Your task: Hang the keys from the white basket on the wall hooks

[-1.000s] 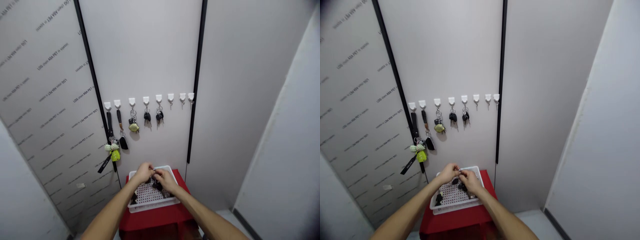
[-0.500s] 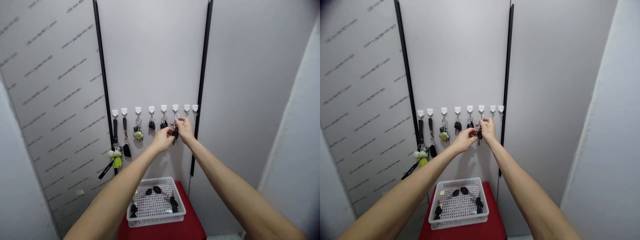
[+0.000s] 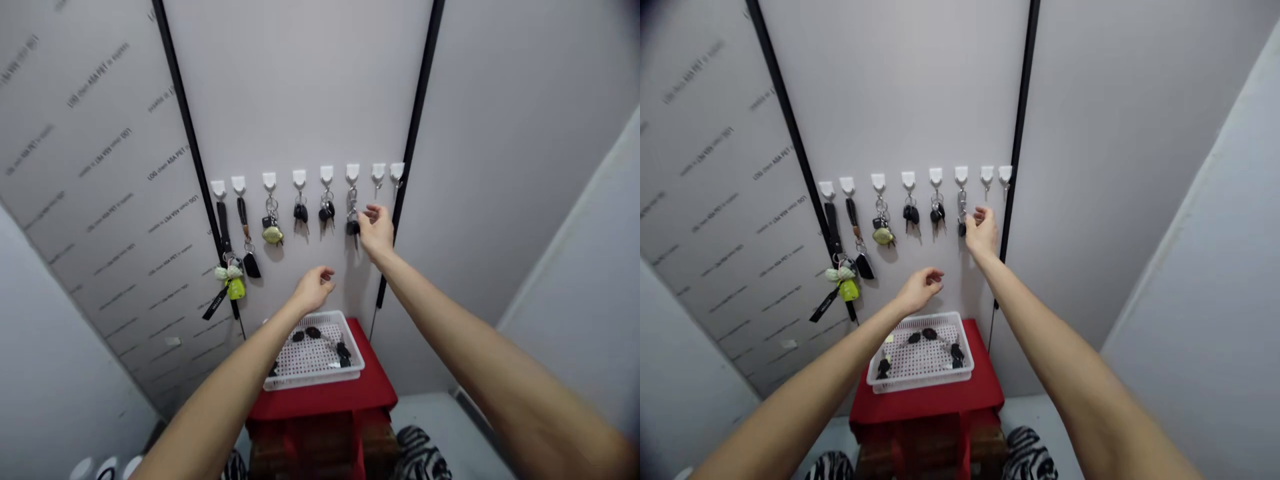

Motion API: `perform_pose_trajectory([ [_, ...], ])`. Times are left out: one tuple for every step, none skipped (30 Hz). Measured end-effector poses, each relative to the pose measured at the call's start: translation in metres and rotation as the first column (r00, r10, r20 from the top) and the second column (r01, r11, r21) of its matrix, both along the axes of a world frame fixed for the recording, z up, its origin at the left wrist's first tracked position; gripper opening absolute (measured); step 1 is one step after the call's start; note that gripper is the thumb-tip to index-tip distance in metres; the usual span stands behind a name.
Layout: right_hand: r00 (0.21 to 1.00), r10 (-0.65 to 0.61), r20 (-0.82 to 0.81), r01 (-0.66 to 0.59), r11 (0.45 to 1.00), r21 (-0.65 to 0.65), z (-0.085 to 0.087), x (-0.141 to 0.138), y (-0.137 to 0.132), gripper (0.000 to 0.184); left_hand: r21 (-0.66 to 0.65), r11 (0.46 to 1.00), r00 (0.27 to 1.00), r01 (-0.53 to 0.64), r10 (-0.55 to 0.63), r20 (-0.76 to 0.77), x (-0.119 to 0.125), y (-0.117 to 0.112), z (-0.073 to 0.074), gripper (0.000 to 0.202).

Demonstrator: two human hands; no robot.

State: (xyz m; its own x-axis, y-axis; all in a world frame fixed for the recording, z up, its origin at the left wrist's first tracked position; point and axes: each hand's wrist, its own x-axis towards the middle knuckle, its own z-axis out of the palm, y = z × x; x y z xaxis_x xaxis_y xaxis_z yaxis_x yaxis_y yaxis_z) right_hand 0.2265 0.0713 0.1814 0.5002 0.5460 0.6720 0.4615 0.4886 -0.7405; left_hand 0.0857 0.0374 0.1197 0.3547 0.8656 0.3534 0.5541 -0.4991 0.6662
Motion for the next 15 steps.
perform_pose_trajectory([
  [0.996, -0.056, 0.075, 0.055, 0.998, 0.016, -0.014, 0.001, -0.008, 0.029, -0.037, 0.999, 1.000, -0.003, 0.003, 0.001, -0.005, 0.000, -0.017, 0.027],
  [0.984, -0.066, 0.165, 0.066, 0.998, 0.000, -0.030, 0.001, -0.017, 0.029, -0.077, 0.997, 1.000, -0.009, 0.008, -0.007, -0.010, -0.001, -0.034, 0.027],
  [0.961, -0.025, 0.275, 0.042, 0.998, -0.055, -0.049, -0.001, -0.027, 0.029, -0.119, 0.993, 1.000, -0.018, 0.015, -0.025, -0.014, -0.002, -0.050, 0.027],
  [0.917, 0.078, 0.390, -0.011, 0.986, -0.169, -0.069, -0.002, -0.037, 0.027, -0.159, 0.987, 0.998, -0.030, 0.021, -0.057, -0.017, -0.003, -0.066, 0.027],
  [0.836, 0.232, 0.498, -0.063, 0.941, -0.333, -0.088, -0.005, -0.046, 0.025, -0.194, 0.980, 0.995, -0.043, 0.024, -0.097, -0.019, -0.005, -0.080, 0.028],
  [0.720, 0.393, 0.573, -0.073, 0.863, -0.500, -0.107, -0.008, -0.055, 0.023, -0.221, 0.974, 0.990, -0.056, 0.026, -0.138, -0.019, -0.008, -0.092, 0.028],
  [0.605, 0.505, 0.616, -0.024, 0.785, -0.619, -0.124, -0.010, -0.062, 0.022, -0.238, 0.969, 0.985, -0.066, 0.025, -0.173, -0.019, -0.010, -0.102, 0.028],
  [0.505, 0.569, 0.649, 0.054, 0.730, -0.681, -0.139, -0.013, -0.067, 0.021, -0.247, 0.966, 0.979, -0.072, 0.022, -0.201, -0.017, -0.013, -0.110, 0.028],
  [0.418, 0.603, 0.679, 0.135, 0.698, -0.703, -0.150, -0.015, -0.071, 0.020, -0.249, 0.966, 0.975, -0.074, 0.018, -0.221, -0.014, -0.016, -0.116, 0.028],
  [0.349, 0.610, 0.711, 0.207, 0.690, -0.694, -0.157, -0.016, -0.073, 0.020, -0.249, 0.966, 0.972, -0.072, 0.012, -0.235, -0.011, -0.019, -0.121, 0.028],
  [0.293, 0.608, 0.738, 0.261, 0.691, -0.674, -0.162, -0.018, -0.075, 0.020, -0.248, 0.966, 0.970, -0.068, 0.005, -0.245, -0.008, -0.021, -0.124, 0.028],
  [0.249, 0.608, 0.754, 0.300, 0.692, -0.657, -0.165, -0.018, -0.075, 0.020, -0.248, 0.967, 0.967, -0.060, -0.006, -0.256, -0.006, -0.023, -0.127, 0.030],
  [0.218, 0.612, 0.760, 0.327, 0.688, -0.648, -0.166, -0.019, -0.075, 0.020, -0.248, 0.968, 0.964, -0.050, -0.018, -0.267, -0.004, -0.025, -0.128, 0.031],
  [0.200, 0.617, 0.761, 0.346, 0.682, -0.644, -0.166, -0.019, -0.074, 0.020, -0.247, 0.968, 0.961, -0.039, -0.031, -0.276, -0.002, -0.026, -0.130, 0.033],
  [0.193, 0.619, 0.761, 0.360, 0.676, -0.642, -0.166, -0.019, -0.073, 0.020, -0.247, 0.968, 0.958, -0.030, -0.043, -0.285, -0.001, -0.026, -0.131, 0.035],
])
